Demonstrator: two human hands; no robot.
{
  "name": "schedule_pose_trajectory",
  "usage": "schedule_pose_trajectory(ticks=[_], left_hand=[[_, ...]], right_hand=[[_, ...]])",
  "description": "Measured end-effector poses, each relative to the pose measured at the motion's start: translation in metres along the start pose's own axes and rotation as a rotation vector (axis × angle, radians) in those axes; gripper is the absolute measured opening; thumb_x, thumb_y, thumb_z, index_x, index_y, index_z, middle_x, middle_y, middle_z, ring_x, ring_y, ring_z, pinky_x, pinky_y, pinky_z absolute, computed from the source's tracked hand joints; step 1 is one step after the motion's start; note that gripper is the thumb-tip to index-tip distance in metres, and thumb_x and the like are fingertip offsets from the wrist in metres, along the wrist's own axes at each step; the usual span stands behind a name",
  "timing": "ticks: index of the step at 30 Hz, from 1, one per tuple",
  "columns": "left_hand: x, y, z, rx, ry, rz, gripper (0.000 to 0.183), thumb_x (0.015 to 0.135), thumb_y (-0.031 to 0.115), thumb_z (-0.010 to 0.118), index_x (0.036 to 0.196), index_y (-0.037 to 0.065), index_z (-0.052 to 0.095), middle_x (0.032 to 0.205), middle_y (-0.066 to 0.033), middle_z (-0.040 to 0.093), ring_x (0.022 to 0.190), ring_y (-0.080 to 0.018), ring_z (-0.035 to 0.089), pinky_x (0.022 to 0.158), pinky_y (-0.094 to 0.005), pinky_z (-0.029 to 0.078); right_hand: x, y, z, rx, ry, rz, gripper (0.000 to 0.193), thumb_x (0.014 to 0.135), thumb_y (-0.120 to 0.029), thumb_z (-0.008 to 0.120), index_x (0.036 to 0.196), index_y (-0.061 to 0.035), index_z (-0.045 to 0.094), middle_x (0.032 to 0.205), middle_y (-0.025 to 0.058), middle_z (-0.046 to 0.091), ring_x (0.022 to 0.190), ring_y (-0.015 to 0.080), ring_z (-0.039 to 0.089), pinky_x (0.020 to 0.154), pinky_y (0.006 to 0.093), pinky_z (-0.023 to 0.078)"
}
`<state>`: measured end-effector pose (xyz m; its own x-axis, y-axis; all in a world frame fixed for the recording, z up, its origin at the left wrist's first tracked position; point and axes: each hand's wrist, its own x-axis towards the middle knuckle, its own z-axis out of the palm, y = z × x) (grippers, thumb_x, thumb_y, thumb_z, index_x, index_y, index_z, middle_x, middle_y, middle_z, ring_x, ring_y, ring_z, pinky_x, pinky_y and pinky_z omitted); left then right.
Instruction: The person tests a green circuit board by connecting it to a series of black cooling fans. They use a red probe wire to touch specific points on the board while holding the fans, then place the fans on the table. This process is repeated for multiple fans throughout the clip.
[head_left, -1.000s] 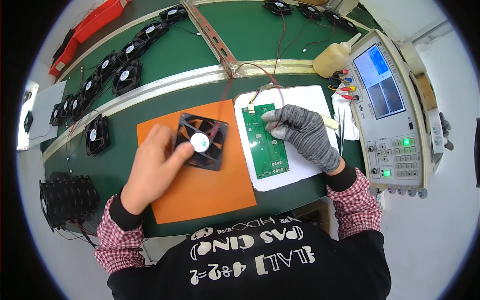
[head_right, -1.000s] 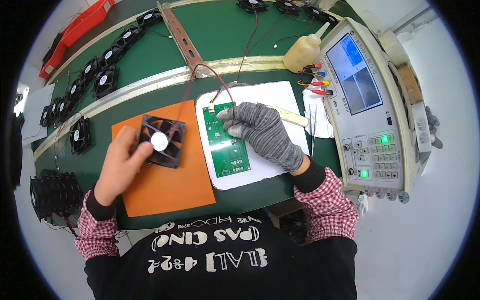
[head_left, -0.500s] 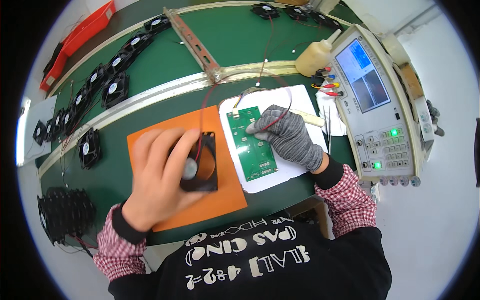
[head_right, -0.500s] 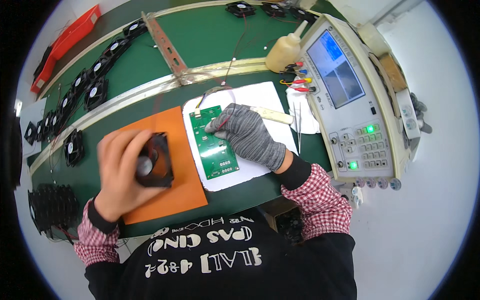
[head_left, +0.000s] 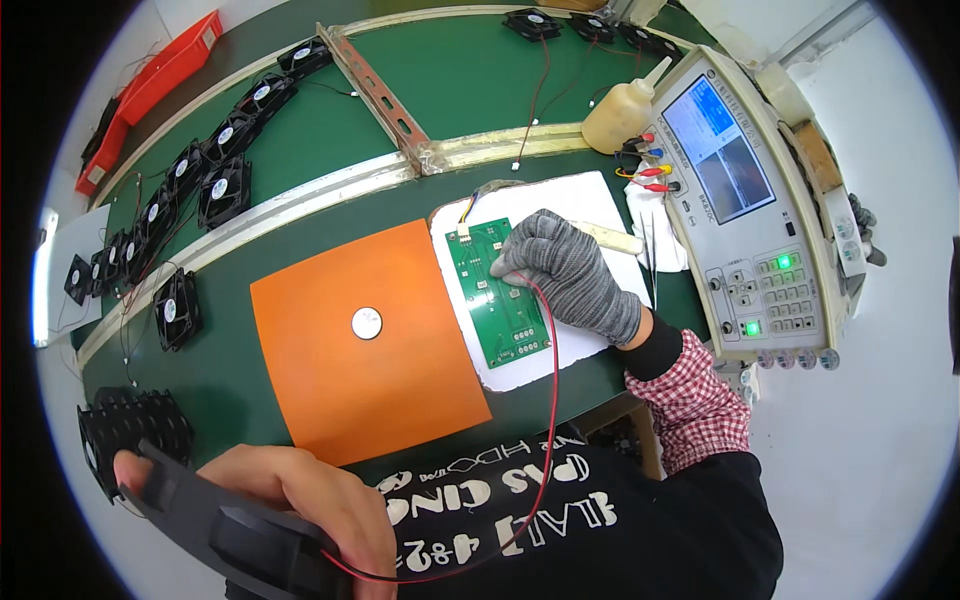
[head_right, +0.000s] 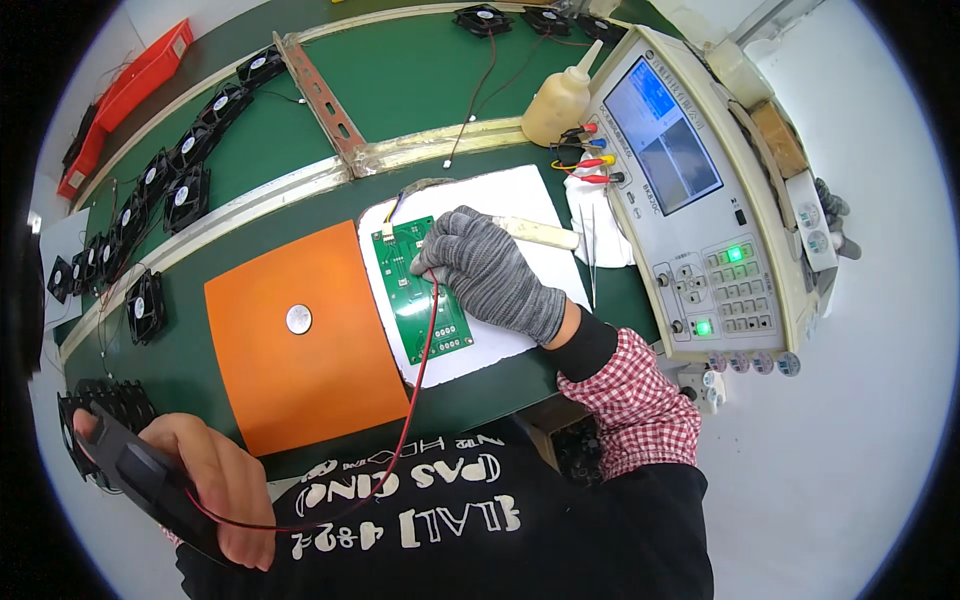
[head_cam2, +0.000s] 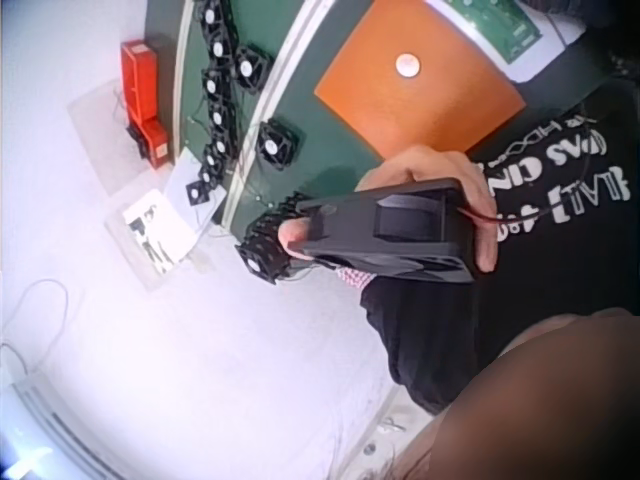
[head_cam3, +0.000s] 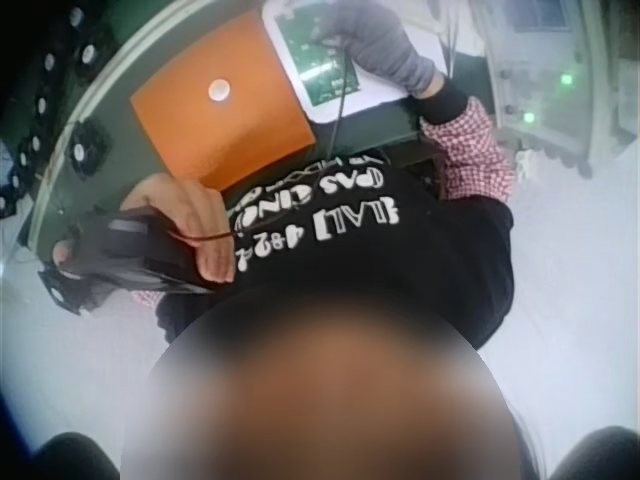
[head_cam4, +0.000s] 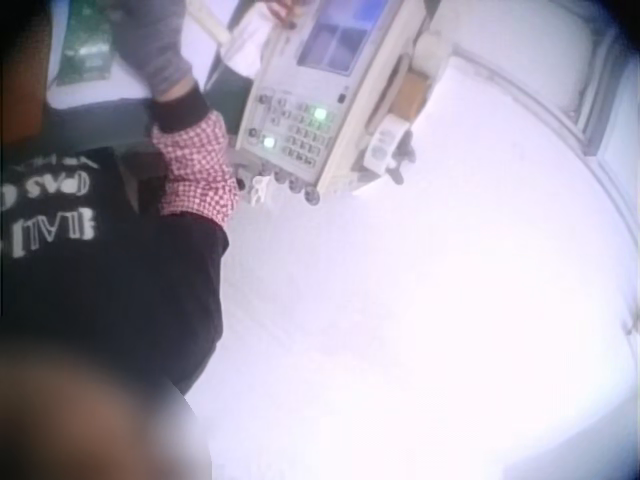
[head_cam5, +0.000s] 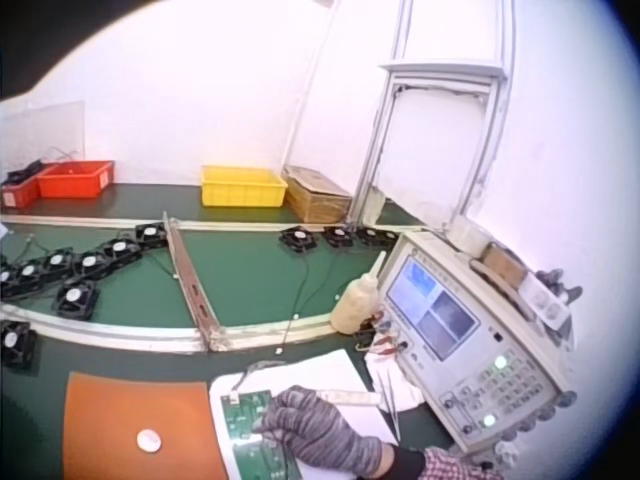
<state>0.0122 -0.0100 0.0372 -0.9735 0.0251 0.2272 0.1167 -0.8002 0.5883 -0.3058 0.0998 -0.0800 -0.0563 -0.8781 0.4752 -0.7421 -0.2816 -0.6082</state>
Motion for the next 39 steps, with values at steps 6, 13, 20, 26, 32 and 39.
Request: schedule_pose_trajectory(ticks=[6,13,20,26,32,39], left_hand=[[0.007,-0.003,-0.021,1.642,0.214,0.681,0.057,0.090,0.044,0.064,0.125,0.001,0.050,0.089,-0.0178,0.062,0.073,-0.0259,0.058,0.063,-0.0354,0.047],[0.119,0.035,-0.072,2.464,0.231,1.115,0.056,0.081,0.031,0.072,0.130,0.008,0.060,0.136,-0.0158,0.056,0.124,-0.0370,0.052,0.106,-0.0469,0.039],[0.070,0.098,-0.220,2.805,1.638,0.021,0.079,0.070,0.053,0.077,0.132,0.012,0.050,0.130,-0.0219,0.049,0.122,-0.0376,0.046,0.097,-0.0563,0.035],[0.038,0.106,-0.196,2.463,1.200,0.270,0.055,0.070,0.028,0.074,0.117,0.005,0.059,0.106,-0.0212,0.061,0.099,-0.0366,0.058,0.088,-0.0450,0.046],[0.061,-0.016,-0.073,2.109,-0.190,0.448,0.038,0.073,0.020,0.073,0.108,0.012,0.059,0.113,-0.0106,0.062,0.105,-0.0264,0.059,0.090,-0.0375,0.045],[0.025,0.040,-0.056,2.479,0.384,0.442,0.042,0.060,0.003,0.073,0.099,0.011,0.062,0.129,-0.0109,0.057,0.114,-0.0306,0.054,0.094,-0.0424,0.039]], right_hand=[[0.005,-0.010,0.003,0.015,-0.007,0.059,0.014,0.072,-0.005,0.074,0.083,-0.0109,0.068,0.084,0.0055,0.062,0.085,0.0261,0.060,0.077,0.0378,0.049],[-0.005,-0.002,0.002,0.056,0.047,0.068,0.014,0.079,-0.001,0.070,0.091,-0.0078,0.068,0.088,0.0075,0.066,0.085,0.0249,0.064,0.076,0.0372,0.051],[0.001,-0.017,-0.002,0.287,0.210,0.294,0.031,0.080,-0.007,0.077,0.108,-0.0037,0.065,0.092,0.0037,0.065,0.080,0.0101,0.059,0.073,0.0245,0.050],[0.002,-0.017,-0.001,0.013,0.273,-0.007,0.045,0.079,-0.009,0.079,0.121,-0.0044,0.060,0.094,0.0055,0.064,0.078,0.0116,0.059,0.073,0.0247,0.050],[0.014,-0.073,0.005,0.162,-0.097,-0.092,0.062,0.080,-0.008,0.070,0.138,-0.0054,0.048,0.144,0.0205,0.045,0.133,0.0373,0.043,0.104,0.0457,0.042],[0.010,-0.042,-0.026,-0.332,-0.070,-0.210,0.029,0.075,-0.004,0.067,0.104,-0.0099,0.069,0.094,0.0093,0.056,0.087,0.0284,0.054,0.075,0.0394,0.048]])
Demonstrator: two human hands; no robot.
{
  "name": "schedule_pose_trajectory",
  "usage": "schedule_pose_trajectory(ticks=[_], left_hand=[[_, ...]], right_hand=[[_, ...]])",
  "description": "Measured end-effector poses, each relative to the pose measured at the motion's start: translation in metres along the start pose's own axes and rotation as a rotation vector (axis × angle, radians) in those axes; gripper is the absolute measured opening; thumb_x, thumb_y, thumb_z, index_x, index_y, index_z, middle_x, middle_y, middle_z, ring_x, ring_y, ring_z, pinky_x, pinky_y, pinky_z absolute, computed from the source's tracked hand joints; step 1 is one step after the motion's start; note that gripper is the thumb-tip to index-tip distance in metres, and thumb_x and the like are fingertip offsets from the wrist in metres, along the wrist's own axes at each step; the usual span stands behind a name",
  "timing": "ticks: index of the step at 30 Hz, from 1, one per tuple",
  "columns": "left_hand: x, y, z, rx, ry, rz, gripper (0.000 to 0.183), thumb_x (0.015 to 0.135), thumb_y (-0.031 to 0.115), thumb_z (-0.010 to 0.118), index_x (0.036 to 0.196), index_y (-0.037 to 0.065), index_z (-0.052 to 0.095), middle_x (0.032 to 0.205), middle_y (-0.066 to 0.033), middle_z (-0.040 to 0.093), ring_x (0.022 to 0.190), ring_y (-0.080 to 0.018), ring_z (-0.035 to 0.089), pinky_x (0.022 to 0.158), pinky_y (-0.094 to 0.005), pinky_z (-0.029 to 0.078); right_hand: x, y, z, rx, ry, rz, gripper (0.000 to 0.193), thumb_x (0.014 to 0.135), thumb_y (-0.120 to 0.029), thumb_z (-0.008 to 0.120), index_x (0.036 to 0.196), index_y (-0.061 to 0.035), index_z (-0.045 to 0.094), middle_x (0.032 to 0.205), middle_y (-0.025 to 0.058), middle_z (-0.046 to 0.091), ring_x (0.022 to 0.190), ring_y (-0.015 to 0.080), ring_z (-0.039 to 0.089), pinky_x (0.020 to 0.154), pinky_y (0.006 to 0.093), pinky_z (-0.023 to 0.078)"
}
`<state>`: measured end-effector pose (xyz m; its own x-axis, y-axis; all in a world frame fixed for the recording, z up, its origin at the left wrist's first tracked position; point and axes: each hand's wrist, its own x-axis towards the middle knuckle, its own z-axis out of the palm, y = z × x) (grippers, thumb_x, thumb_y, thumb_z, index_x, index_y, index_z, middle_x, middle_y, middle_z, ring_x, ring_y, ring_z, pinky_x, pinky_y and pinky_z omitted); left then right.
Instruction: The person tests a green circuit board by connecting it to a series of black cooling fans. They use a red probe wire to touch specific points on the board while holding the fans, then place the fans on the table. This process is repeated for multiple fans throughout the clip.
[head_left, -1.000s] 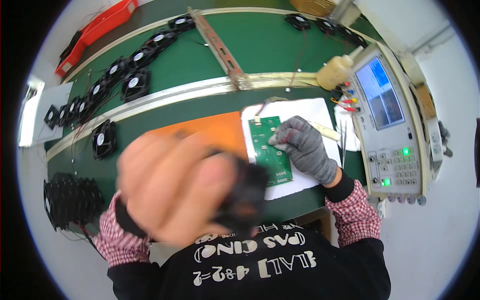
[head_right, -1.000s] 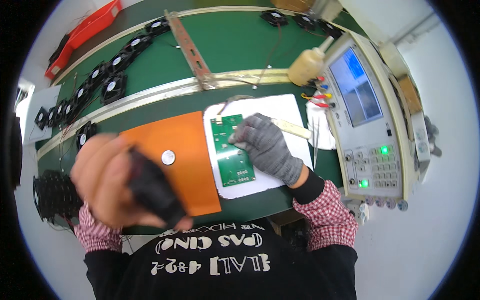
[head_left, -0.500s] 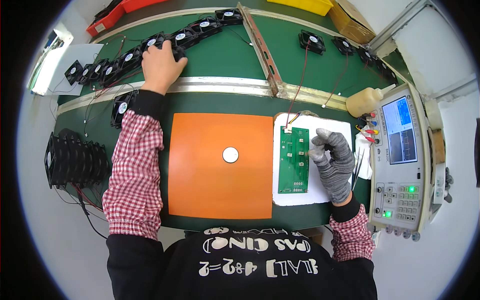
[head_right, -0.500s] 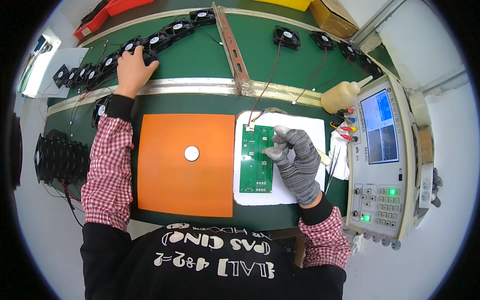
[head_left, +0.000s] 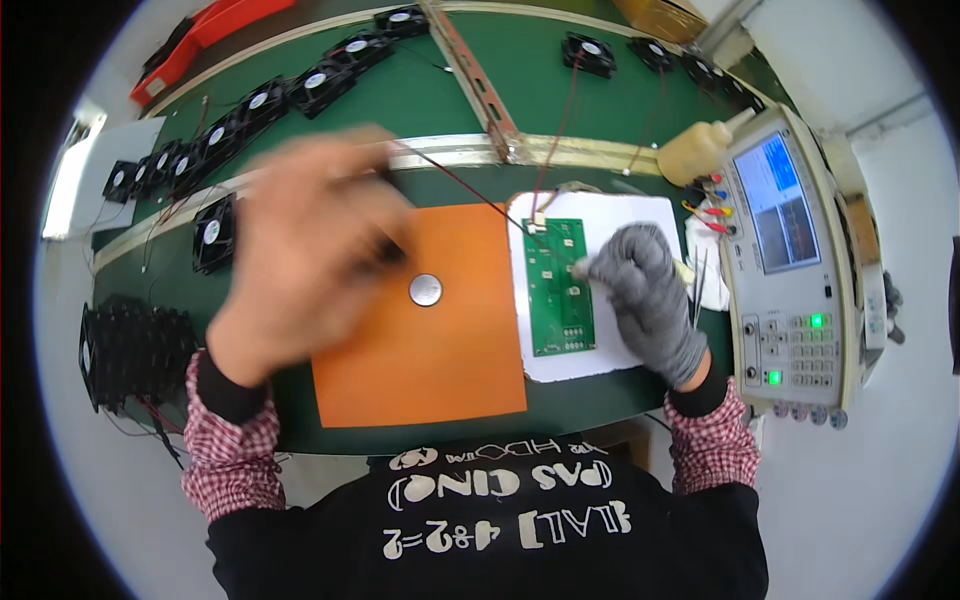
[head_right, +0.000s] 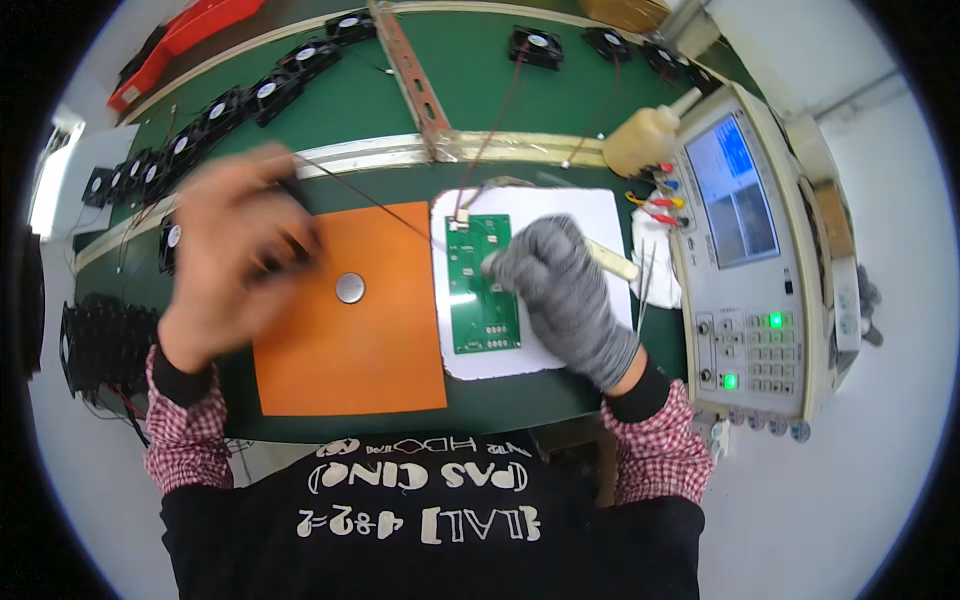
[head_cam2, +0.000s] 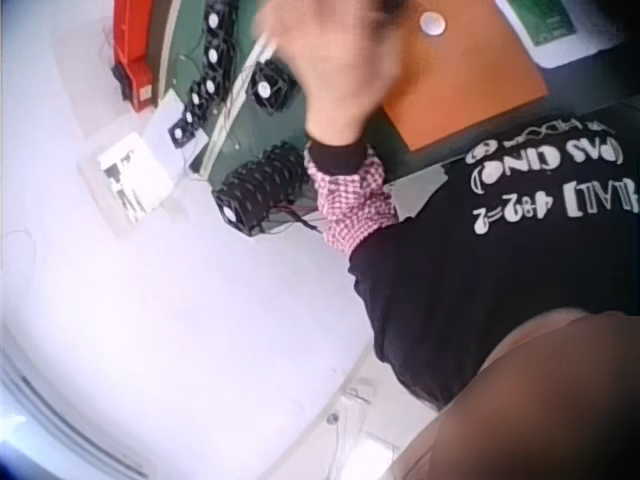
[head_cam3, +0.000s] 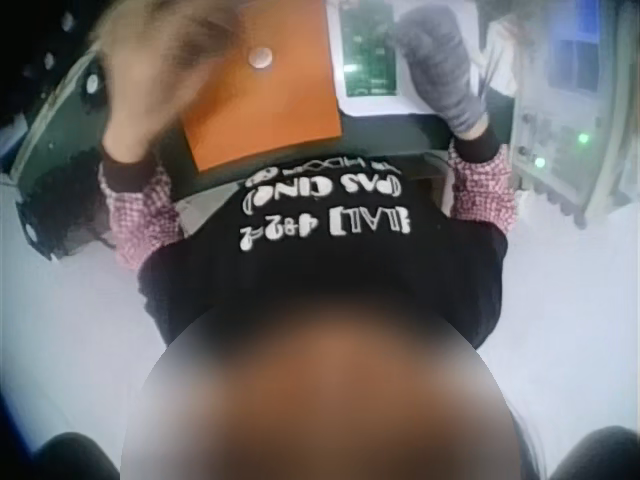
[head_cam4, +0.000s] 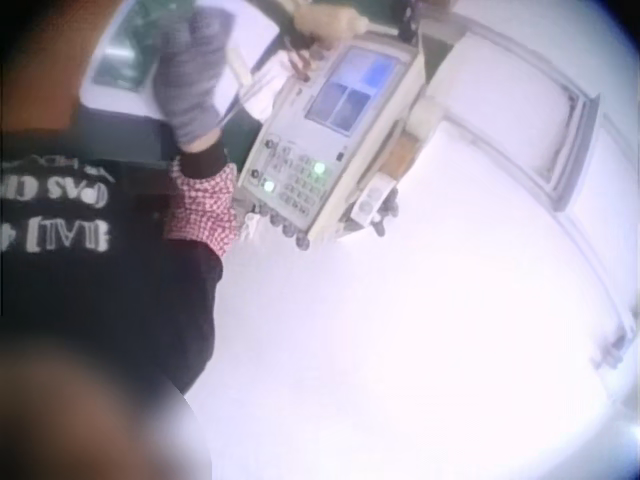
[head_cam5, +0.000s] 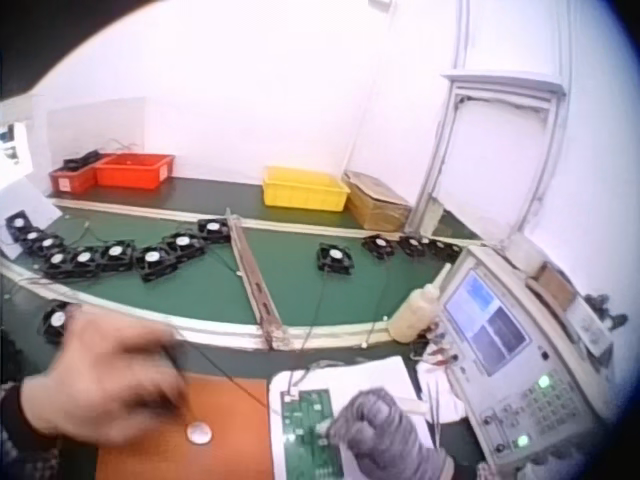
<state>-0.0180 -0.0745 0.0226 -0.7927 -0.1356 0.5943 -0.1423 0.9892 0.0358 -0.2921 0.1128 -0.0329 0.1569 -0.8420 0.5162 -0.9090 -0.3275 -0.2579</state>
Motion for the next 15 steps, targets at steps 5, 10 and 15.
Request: schedule_pose_trajectory(ticks=[5,10,15], left_hand=[[-0.015,-0.021,0.012,0.345,0.351,-0.388,0.061,0.063,0.005,0.079,0.119,0.006,0.056,0.128,-0.0141,0.055,0.119,-0.0320,0.050,0.104,-0.0405,0.034],[-0.021,0.013,0.049,-0.346,0.100,-0.282,0.079,0.057,0.008,0.084,0.128,0.005,0.049,0.128,-0.0143,0.051,0.117,-0.0299,0.050,0.101,-0.0386,0.041],[-0.020,0.032,0.068,-0.480,-0.277,-0.275,0.097,0.051,0.019,0.091,0.135,0.004,0.045,0.123,-0.0148,0.052,0.113,-0.0350,0.047,0.100,-0.0442,0.036]], right_hand=[[0.000,0.005,0.001,0.016,-0.115,0.327,0.018,0.080,-0.009,0.069,0.098,-0.0083,0.073,0.092,0.0100,0.055,0.088,0.0269,0.054,0.077,0.0372,0.048],[-0.002,0.008,0.014,0.679,-0.059,0.636,0.016,0.082,-0.003,0.069,0.097,-0.0040,0.073,0.084,0.0095,0.064,0.081,0.0214,0.063,0.078,0.0327,0.051],[-0.006,0.014,0.023,0.577,0.009,0.596,0.013,0.077,-0.007,0.076,0.089,-0.0026,0.073,0.083,0.0084,0.067,0.081,0.0216,0.065,0.077,0.0328,0.052]])
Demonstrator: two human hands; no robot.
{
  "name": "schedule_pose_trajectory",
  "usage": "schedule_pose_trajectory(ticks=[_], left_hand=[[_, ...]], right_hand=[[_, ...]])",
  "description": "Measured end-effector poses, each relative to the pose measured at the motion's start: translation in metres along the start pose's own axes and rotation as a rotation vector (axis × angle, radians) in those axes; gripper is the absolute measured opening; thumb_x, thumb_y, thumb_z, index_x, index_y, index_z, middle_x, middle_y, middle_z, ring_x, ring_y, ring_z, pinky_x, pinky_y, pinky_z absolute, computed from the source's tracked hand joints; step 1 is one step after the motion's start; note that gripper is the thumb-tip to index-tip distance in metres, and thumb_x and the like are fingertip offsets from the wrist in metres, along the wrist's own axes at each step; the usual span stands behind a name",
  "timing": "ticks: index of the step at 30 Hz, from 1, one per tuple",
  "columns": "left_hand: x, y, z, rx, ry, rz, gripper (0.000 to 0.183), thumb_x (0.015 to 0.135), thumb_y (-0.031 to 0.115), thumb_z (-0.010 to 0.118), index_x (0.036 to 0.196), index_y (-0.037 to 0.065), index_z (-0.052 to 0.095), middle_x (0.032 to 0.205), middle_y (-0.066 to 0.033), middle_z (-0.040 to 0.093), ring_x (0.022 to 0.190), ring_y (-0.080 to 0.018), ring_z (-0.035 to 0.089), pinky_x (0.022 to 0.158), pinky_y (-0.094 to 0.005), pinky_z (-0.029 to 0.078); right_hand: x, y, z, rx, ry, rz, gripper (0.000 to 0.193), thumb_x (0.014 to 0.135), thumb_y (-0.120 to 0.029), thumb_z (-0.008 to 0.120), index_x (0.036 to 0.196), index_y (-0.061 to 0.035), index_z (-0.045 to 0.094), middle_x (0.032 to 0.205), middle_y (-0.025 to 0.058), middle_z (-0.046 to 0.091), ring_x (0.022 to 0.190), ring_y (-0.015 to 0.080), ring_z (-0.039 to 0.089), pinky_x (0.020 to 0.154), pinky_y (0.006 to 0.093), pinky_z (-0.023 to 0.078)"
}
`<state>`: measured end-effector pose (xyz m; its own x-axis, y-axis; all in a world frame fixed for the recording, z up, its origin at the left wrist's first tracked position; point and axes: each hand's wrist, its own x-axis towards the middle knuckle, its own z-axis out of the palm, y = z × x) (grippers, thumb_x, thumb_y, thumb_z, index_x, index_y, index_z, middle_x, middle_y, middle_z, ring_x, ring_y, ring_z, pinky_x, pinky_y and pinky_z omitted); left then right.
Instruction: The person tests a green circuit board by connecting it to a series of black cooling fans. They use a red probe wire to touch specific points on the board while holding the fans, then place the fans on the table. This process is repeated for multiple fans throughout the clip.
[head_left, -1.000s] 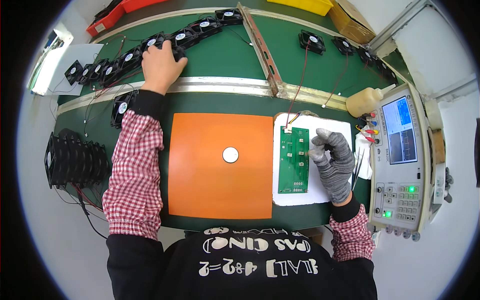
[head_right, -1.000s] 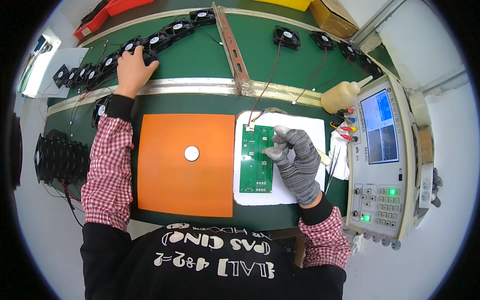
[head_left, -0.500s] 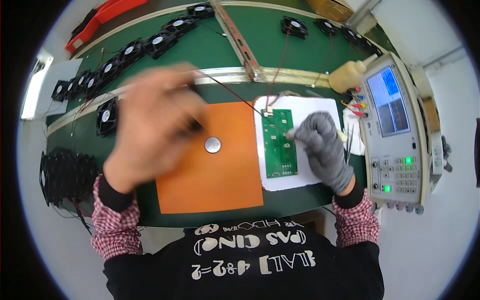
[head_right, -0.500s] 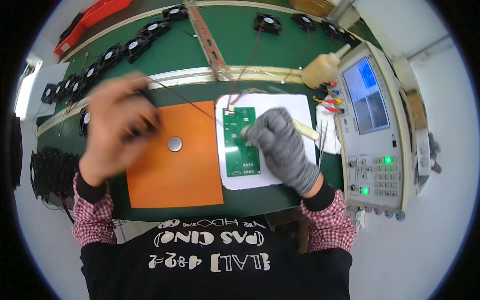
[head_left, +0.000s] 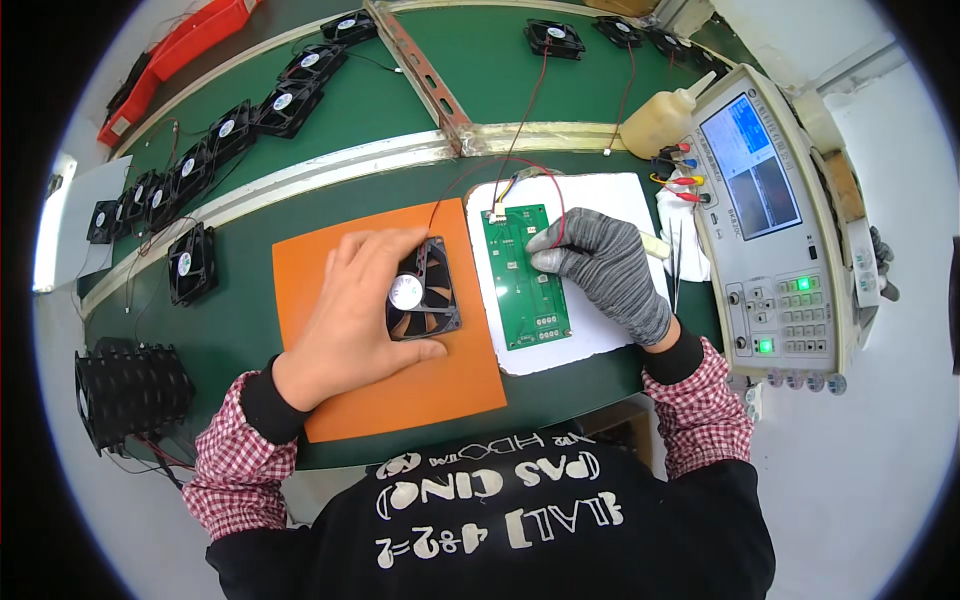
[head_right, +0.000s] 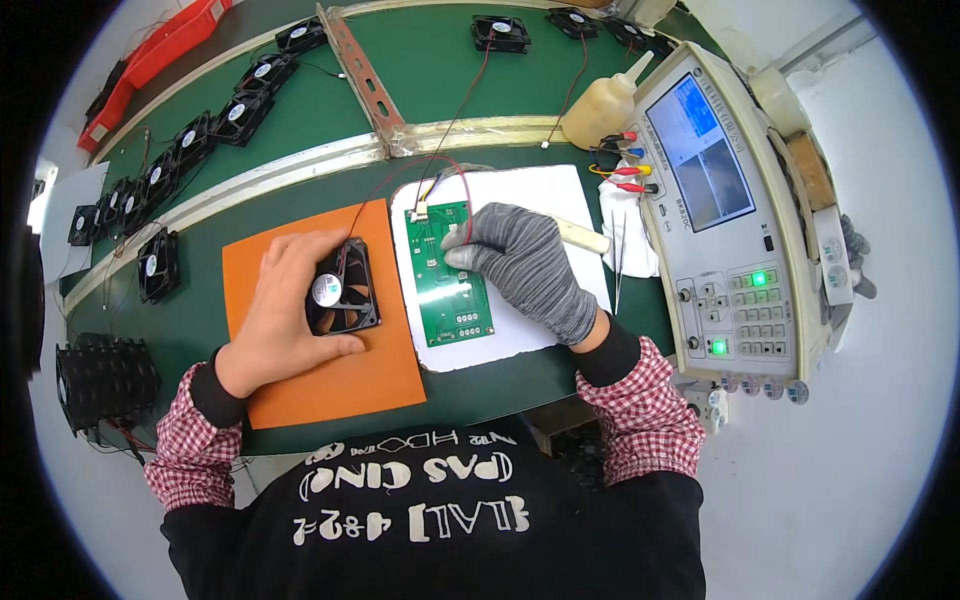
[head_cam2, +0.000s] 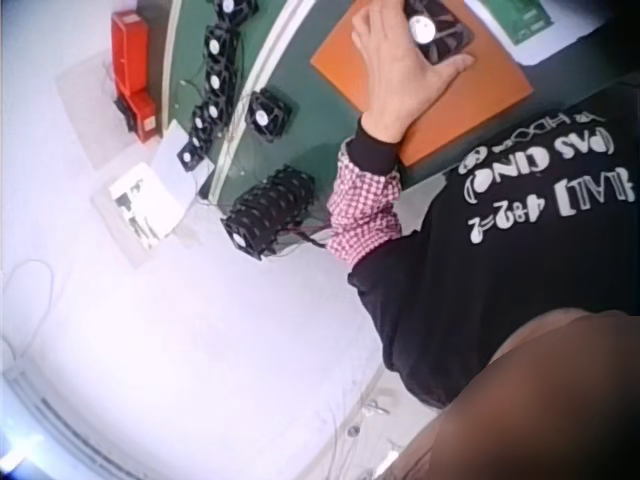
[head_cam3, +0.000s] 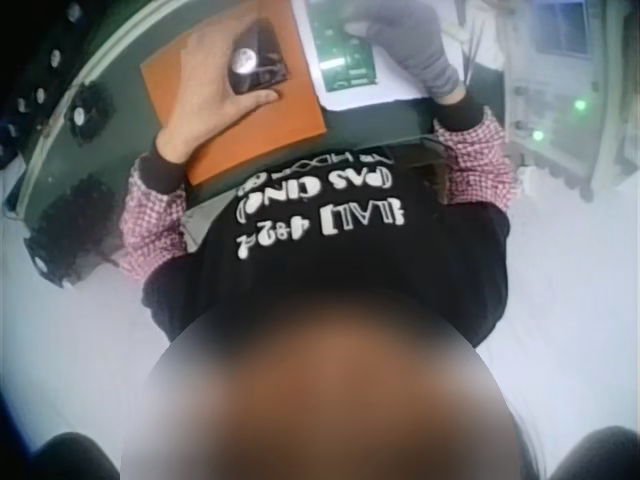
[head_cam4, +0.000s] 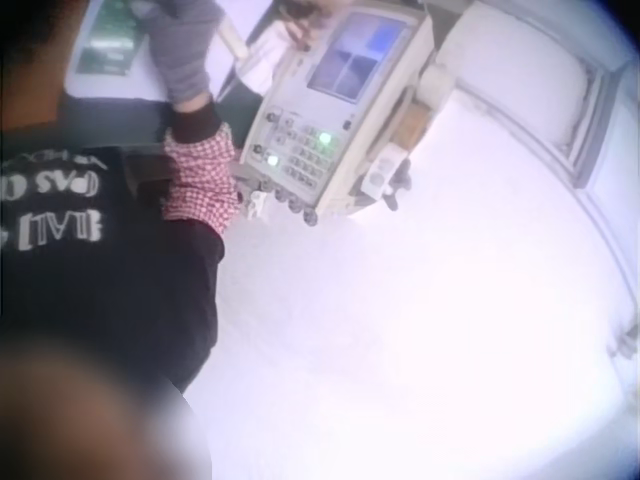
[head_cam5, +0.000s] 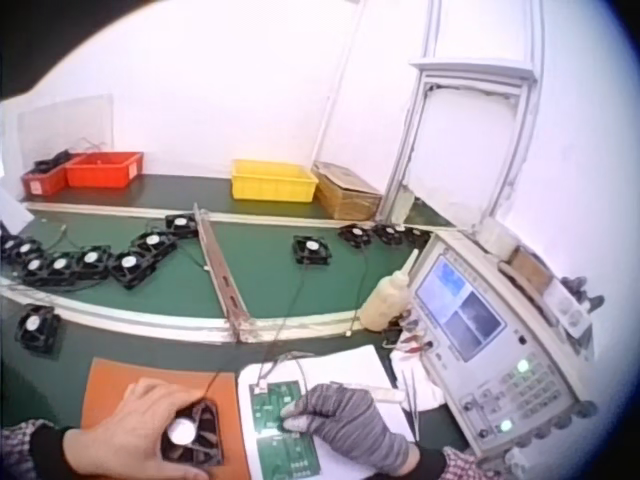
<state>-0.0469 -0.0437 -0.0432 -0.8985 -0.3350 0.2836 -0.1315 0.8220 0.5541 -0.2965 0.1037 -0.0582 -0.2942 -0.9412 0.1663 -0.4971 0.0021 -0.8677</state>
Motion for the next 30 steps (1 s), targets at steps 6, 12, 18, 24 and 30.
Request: schedule_pose_trajectory(ticks=[6,12,18,24,30], left_hand=[[-0.002,0.000,-0.001,0.069,-0.006,0.016,0.099,0.051,0.022,0.091,0.136,0.002,0.044,0.122,-0.0174,0.048,0.114,-0.0361,0.046,0.100,-0.0442,0.038],[-0.004,0.004,-0.003,0.105,0.008,0.002,0.095,0.051,0.025,0.090,0.133,0.002,0.049,0.122,-0.0153,0.052,0.113,-0.0354,0.048,0.099,-0.0440,0.038],[-0.035,0.053,-0.036,0.618,0.529,0.596,0.030,0.092,0.029,0.062,0.117,0.014,0.060,0.110,-0.0031,0.067,0.096,-0.0200,0.061,0.078,-0.0317,0.047],[-0.042,0.044,-0.063,-1.902,-0.555,-0.018,0.068,0.093,0.052,0.049,0.126,-0.008,0.050,0.105,-0.0303,0.062,0.093,-0.0405,0.063,0.078,-0.0474,0.052],[-0.035,0.041,-0.068,-2.066,-0.720,-0.049,0.067,0.100,0.050,0.039,0.125,-0.011,0.049,0.098,-0.0337,0.062,0.088,-0.0459,0.064,0.073,-0.0532,0.054]], right_hand=[[0.004,0.012,0.006,-0.206,0.005,-0.168,0.016,0.071,-0.008,0.078,0.085,-0.0039,0.072,0.084,0.0091,0.062,0.085,0.0261,0.061,0.079,0.0363,0.050],[0.007,0.008,0.003,-0.192,-0.044,-0.134,0.015,0.069,-0.007,0.078,0.083,-0.0037,0.072,0.082,0.0088,0.060,0.086,0.0257,0.060,0.080,0.0373,0.049],[0.005,0.018,0.007,-0.112,0.009,-0.204,0.015,0.070,-0.008,0.078,0.082,-0.0026,0.071,0.080,0.0086,0.059,0.081,0.0247,0.059,0.079,0.0368,0.049],[0.005,0.015,0.006,-0.126,0.015,-0.235,0.015,0.069,-0.008,0.078,0.082,-0.0042,0.072,0.080,0.0075,0.059,0.080,0.0239,0.060,0.075,0.0356,0.049],[0.007,0.020,0.008,-0.120,0.021,-0.279,0.015,0.068,-0.009,0.078,0.082,-0.0050,0.072,0.080,0.0071,0.059,0.080,0.0242,0.060,0.075,0.0360,0.049]])
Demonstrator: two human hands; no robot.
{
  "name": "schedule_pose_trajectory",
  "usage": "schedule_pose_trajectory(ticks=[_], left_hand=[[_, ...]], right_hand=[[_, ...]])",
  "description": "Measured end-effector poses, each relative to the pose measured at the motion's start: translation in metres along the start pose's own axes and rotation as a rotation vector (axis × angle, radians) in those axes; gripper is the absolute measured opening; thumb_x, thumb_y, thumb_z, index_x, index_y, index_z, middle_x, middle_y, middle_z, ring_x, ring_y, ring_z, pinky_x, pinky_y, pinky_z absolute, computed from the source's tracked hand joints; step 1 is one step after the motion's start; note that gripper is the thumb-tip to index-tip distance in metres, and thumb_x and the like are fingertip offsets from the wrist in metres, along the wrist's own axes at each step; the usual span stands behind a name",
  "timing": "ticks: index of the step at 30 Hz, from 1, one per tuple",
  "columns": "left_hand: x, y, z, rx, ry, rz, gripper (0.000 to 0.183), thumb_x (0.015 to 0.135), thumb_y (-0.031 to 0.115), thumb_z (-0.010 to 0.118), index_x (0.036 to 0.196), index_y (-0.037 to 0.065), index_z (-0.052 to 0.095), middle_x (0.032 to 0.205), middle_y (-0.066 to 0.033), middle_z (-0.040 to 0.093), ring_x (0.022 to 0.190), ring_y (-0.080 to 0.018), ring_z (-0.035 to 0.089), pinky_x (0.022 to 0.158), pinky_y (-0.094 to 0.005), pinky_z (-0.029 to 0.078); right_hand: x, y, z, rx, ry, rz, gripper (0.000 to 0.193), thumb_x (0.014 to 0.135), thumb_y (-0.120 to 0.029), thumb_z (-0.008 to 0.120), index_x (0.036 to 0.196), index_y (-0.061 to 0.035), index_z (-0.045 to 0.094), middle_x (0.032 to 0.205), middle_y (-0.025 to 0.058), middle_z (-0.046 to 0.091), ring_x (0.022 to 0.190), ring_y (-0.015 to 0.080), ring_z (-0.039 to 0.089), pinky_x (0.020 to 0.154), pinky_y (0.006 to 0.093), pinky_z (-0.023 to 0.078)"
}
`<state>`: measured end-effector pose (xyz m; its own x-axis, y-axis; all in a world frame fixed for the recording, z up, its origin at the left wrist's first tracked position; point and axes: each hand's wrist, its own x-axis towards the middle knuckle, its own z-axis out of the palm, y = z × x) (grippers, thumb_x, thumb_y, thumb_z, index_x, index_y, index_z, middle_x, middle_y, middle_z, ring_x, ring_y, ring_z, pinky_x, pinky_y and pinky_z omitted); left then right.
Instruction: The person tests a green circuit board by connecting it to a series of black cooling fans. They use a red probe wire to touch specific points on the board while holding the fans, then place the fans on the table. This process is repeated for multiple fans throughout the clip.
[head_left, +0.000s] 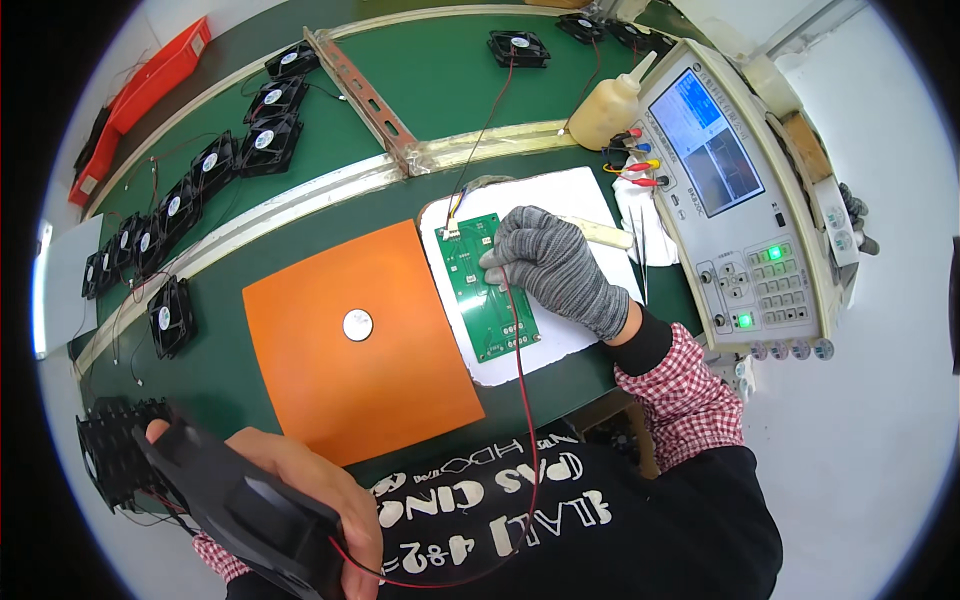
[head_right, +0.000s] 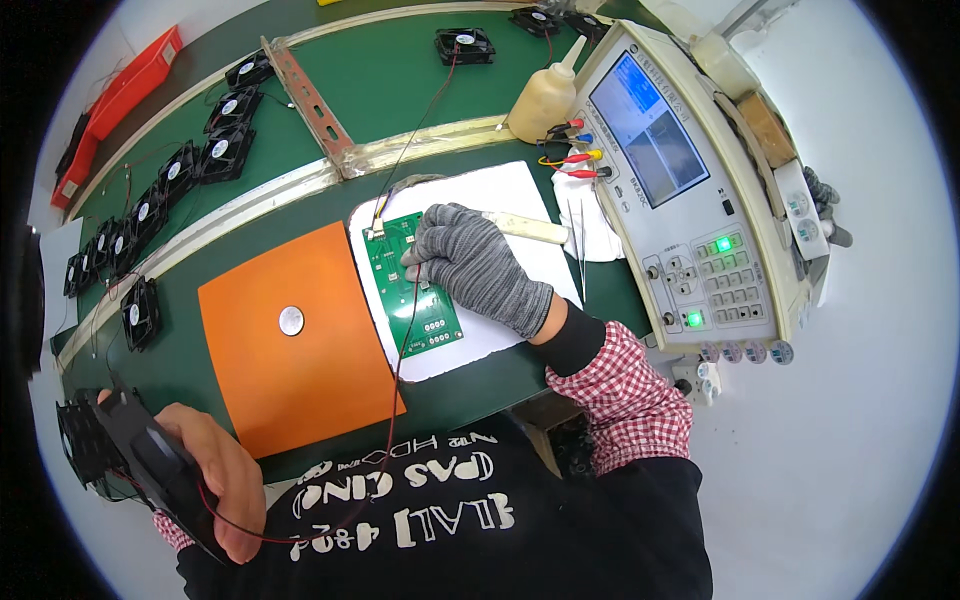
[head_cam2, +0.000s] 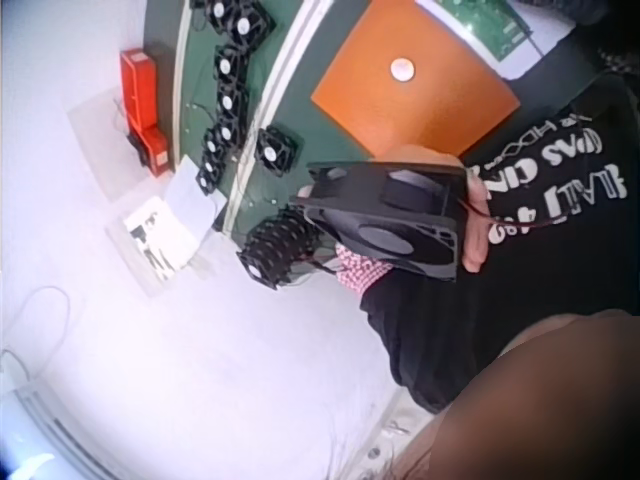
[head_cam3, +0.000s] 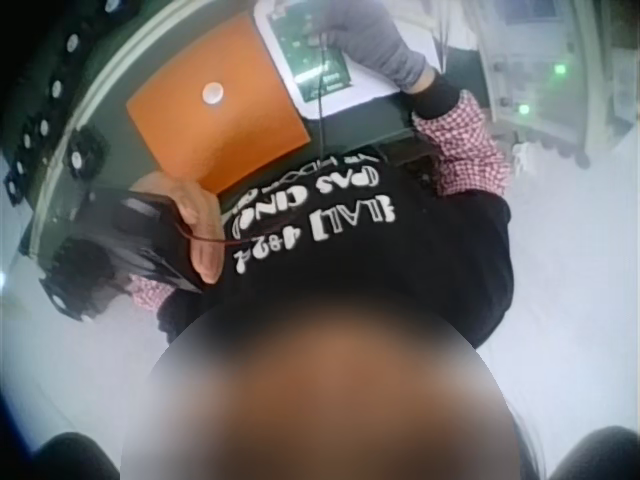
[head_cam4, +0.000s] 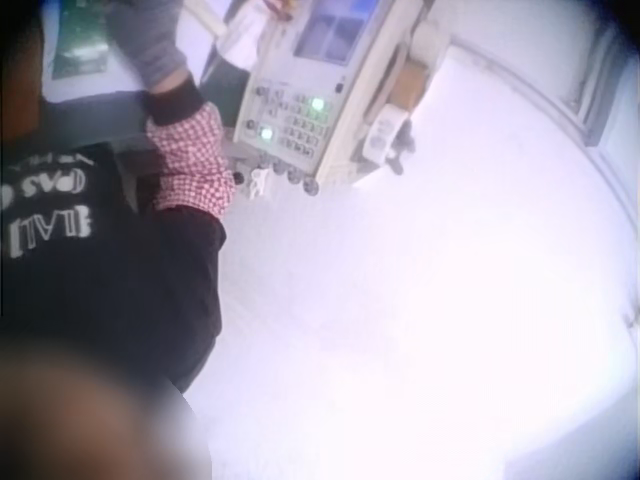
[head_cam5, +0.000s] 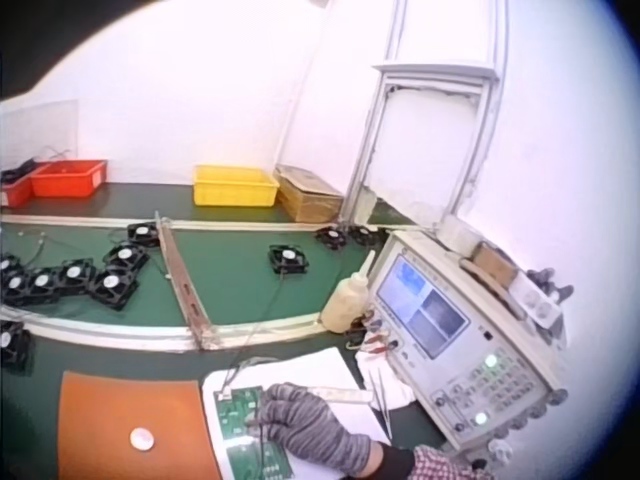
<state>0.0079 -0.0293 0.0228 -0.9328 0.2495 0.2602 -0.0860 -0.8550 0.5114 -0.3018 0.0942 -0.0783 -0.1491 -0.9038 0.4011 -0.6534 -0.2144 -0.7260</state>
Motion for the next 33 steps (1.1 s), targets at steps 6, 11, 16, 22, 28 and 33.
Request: schedule_pose_trajectory(ticks=[6,11,16,22,28,33], left_hand=[[0.010,-0.002,-0.018,1.205,0.287,0.439,0.094,0.071,0.063,0.066,0.128,-0.009,0.049,0.110,-0.0280,0.059,0.095,-0.0378,0.062,0.082,-0.0458,0.051],[0.071,0.042,-0.044,2.567,0.377,0.734,0.102,0.067,0.060,0.080,0.137,-0.006,0.045,0.135,-0.0261,0.052,0.123,-0.0367,0.053,0.102,-0.0443,0.043],[0.112,0.047,-0.102,2.390,0.659,0.731,0.031,0.077,-0.001,0.069,0.107,0.002,0.065,0.109,-0.0142,0.066,0.104,-0.0323,0.061,0.092,-0.0382,0.047],[0.086,-0.014,-0.093,2.242,0.324,0.090,0.040,0.071,0.020,0.079,0.103,0.000,0.066,0.109,-0.0145,0.063,0.101,-0.0323,0.059,0.090,-0.0427,0.046],[0.080,-0.020,-0.084,2.331,0.298,-0.025,0.061,0.069,0.028,0.080,0.118,-0.001,0.061,0.126,-0.0182,0.057,0.119,-0.0361,0.052,0.102,-0.0456,0.041],[0.076,-0.023,-0.086,2.338,0.312,-0.049,0.065,0.071,0.033,0.078,0.123,-0.001,0.058,0.130,-0.0189,0.054,0.123,-0.0366,0.049,0.106,-0.0458,0.039]], right_hand=[[-0.007,-0.003,-0.007,-0.174,0.010,-0.013,0.015,0.071,-0.011,0.078,0.084,-0.0059,0.071,0.082,0.0071,0.061,0.082,0.0245,0.061,0.076,0.0363,0.050],[-0.004,-0.016,-0.003,-0.354,0.008,-0.149,0.016,0.074,-0.008,0.078,0.087,-0.0065,0.070,0.085,0.0073,0.064,0.081,0.0231,0.063,0.076,0.0338,0.052],[-0.001,-0.021,-0.006,0.021,0.154,0.192,0.026,0.085,-0.027,0.071,0.096,-0.0031,0.069,0.085,0.0138,0.067,0.082,0.0267,0.067,0.076,0.0366,0.053],[0.031,-0.008,-0.019,-0.456,0.078,-0.122,0.019,0.085,-0.022,0.066,0.097,-0.0085,0.070,0.096,0.0084,0.064,0.094,0.0275,0.063,0.083,0.0363,0.052],[0.063,0.021,-0.011,-0.563,-0.182,-0.316,0.019,0.077,-0.009,0.063,0.095,-0.0110,0.068,0.099,0.0085,0.061,0.098,0.0285,0.061,0.087,0.0377,0.050],[0.072,0.022,-0.007,-0.502,-0.234,-0.291,0.018,0.077,-0.007,0.062,0.094,-0.0099,0.066,0.099,0.0093,0.060,0.098,0.0294,0.061,0.086,0.0387,0.051]])
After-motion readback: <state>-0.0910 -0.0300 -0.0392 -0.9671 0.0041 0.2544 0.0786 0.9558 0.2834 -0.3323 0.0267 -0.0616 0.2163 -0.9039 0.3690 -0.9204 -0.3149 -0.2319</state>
